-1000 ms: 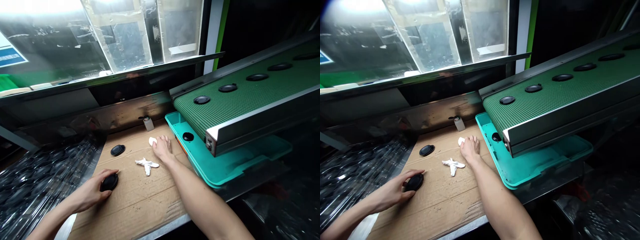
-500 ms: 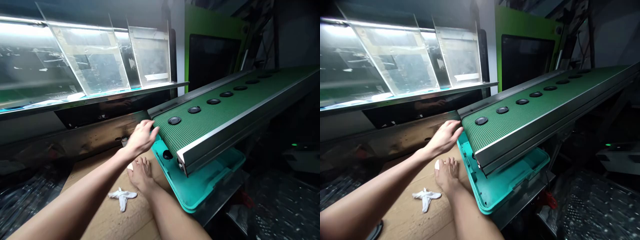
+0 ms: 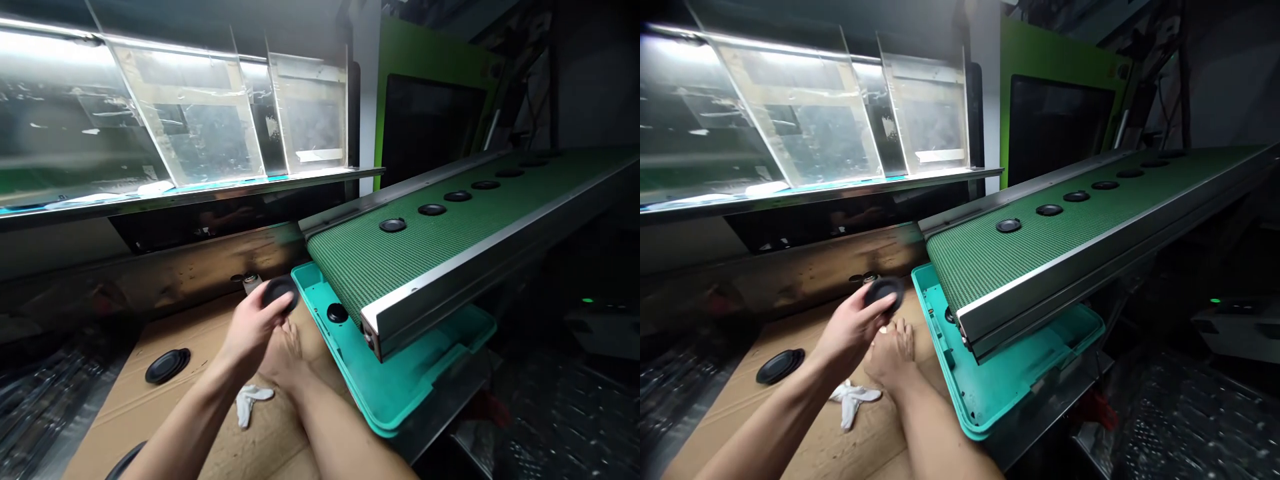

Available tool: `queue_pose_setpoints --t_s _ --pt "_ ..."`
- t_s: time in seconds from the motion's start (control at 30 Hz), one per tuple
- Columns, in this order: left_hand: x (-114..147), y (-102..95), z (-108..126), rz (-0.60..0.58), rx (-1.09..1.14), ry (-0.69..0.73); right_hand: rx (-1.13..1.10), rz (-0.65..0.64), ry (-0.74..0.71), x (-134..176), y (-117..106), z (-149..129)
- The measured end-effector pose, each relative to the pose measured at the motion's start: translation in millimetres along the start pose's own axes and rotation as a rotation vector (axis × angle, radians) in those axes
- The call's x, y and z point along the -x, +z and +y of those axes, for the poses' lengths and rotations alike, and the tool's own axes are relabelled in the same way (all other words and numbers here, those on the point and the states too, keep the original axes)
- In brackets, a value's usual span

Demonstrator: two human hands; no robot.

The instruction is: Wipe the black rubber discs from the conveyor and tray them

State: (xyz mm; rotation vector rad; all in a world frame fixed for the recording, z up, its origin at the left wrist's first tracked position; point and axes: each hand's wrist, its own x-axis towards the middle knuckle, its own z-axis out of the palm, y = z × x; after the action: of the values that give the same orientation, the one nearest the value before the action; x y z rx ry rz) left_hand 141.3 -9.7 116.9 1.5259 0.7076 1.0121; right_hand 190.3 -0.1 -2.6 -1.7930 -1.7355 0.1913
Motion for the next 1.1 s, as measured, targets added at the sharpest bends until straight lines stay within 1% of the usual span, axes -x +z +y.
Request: queue_pose_setpoints --t_s 0.07,0.13,0.17,0.23,0.3,0.4,0.47,0.57,0.63,0.7,0.77,0.87,0.9,0.97,1.0,1.03,1.1 --pt "33.1 -51.6 -31.8 0.161 0.204 -0.215 0.012 0.009 0.013 -0.5 0.9 -2.2" --pt "55.4 -92.2 -63.1 0.325 0.345 -0.35 0.009 0.033 0.007 0.1 0.7 -7.4" --pt "62.0 -106.4 -75.6 0.373 0.391 -0.381 -0.004 0.06 -0.001 1.1 0.3 -11.5" --pt "67.5 -122.5 -91.4 0.407 0.433 -0.376 -0.055 0.134 -0.031 5.1 -0.1 -23.2" --pt "66.7 -126.6 -94.8 0.418 0.434 -0.325 -0.113 0.186 -0.081 12.4 1.5 -38.5" --pt "65.2 -126.8 -85.7 0.41 0.469 -0.33 -0.144 0.175 -0.184 29.5 8.2 -62.6" --pt "68.3 -128.6 -78.5 0.343 0.56 -0.356 -0.121 0.14 -0.251 41.2 13.4 -75.1" --pt "75.8 -132.1 -74.8 0.25 0.747 -0.338 -0.068 0.12 -0.315 49.0 18.1 -87.1" --pt "78.9 -133.3 -77.4 0.209 0.845 -0.314 -0.033 0.145 -0.318 47.0 19.3 -92.5" --pt "79.8 -134.0 -81.7 0.183 0.907 -0.288 -0.005 0.186 -0.285 43.9 19.9 -96.7" --pt "80.0 -134.9 -85.4 0.196 0.96 -0.288 0.009 0.186 -0.288 43.4 20.7 -99.6" --pt "80.9 -135.3 -88.0 0.225 1.037 -0.322 0.025 0.146 -0.368 45.3 21.7 -101.1" --pt "81.3 -134.9 -88.1 0.214 1.057 -0.315 0.028 0.154 -0.365 45.0 21.8 -101.2" --pt "82.0 -133.7 -87.6 0.186 1.083 -0.273 0.018 0.205 -0.29 43.1 21.7 -101.4" --pt "82.1 -133.3 -87.1 0.188 1.091 -0.255 0.003 0.224 -0.26 42.1 21.8 -101.6" --pt "82.0 -133.2 -86.6 0.203 1.098 -0.246 -0.017 0.223 -0.26 41.4 22.0 -101.7" --pt "81.3 -133.5 -85.9 0.239 1.113 -0.242 -0.049 0.193 -0.332 40.9 22.3 -101.2"
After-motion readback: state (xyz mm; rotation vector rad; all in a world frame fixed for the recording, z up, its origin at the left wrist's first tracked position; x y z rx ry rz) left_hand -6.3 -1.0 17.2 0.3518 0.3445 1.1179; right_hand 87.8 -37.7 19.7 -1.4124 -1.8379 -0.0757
